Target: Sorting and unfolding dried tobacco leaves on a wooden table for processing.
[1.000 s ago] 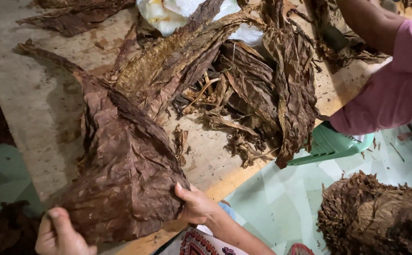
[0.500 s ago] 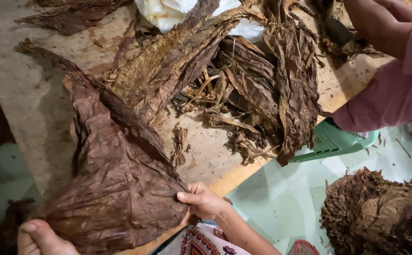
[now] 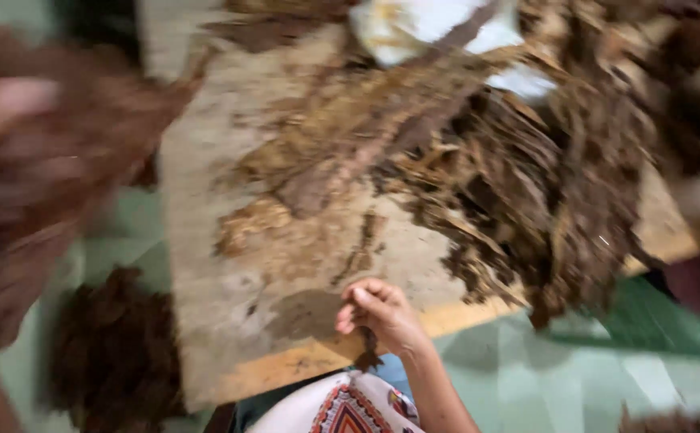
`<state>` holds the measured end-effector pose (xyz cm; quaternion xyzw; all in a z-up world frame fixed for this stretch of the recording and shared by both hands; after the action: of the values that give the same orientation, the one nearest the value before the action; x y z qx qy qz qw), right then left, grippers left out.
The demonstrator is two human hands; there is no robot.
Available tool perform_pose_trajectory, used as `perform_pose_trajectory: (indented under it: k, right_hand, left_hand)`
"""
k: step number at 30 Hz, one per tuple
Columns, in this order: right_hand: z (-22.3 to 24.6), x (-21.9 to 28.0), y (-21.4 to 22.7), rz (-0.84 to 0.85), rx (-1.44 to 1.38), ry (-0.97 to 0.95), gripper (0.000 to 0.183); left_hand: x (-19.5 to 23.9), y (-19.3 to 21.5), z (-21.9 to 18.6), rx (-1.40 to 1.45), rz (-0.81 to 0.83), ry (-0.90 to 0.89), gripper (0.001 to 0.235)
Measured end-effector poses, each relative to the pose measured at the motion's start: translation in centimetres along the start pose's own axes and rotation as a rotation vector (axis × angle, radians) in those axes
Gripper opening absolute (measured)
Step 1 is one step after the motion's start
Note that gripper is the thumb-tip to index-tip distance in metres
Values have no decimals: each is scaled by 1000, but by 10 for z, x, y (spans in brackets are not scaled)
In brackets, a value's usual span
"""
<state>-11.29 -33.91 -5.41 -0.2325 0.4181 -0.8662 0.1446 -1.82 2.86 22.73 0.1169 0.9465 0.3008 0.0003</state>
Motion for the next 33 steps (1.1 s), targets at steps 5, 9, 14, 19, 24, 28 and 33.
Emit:
perform_pose_trajectory:
  k: [5, 9, 14, 19, 24, 28, 33]
  right_hand:
    - [9, -5, -23, 69, 74, 38, 19]
    - [1, -27, -19, -15, 130, 65, 29]
    - [13, -64, -66, -232, 661, 0, 61]
    - [8, -120, -99, -87, 1121, -35, 93]
    - [-13, -182, -77, -194, 1315, 192, 51]
    - [-11, -186, -84, -160, 1197, 260, 42]
    - [-5, -162, -118, 83, 918, 388, 32]
  left_hand:
    - [11, -89, -96, -687, 138, 239, 51]
    - [39, -213, -31, -1121, 760, -129, 24]
    - [66, -295, 43, -856, 759, -348, 44]
    - [74, -312, 51, -602, 714, -272, 48]
    - [42, -250, 91, -885, 269, -124, 24]
    - [-11, -160, 164, -488, -298, 276, 32]
    - [-64, -156, 243, -287, -328, 261, 58]
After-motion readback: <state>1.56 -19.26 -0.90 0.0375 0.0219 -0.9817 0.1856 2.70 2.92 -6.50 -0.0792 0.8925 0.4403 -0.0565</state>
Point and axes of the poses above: each hand's wrist, its own x-axis away from the middle knuckle, its own y-axis out of the back of the hand, z = x × y, the point moved 3 cm from there along -x, towards the middle knuckle, and after that the axes turned 14 degrees about -x, right-handed, at the moved point
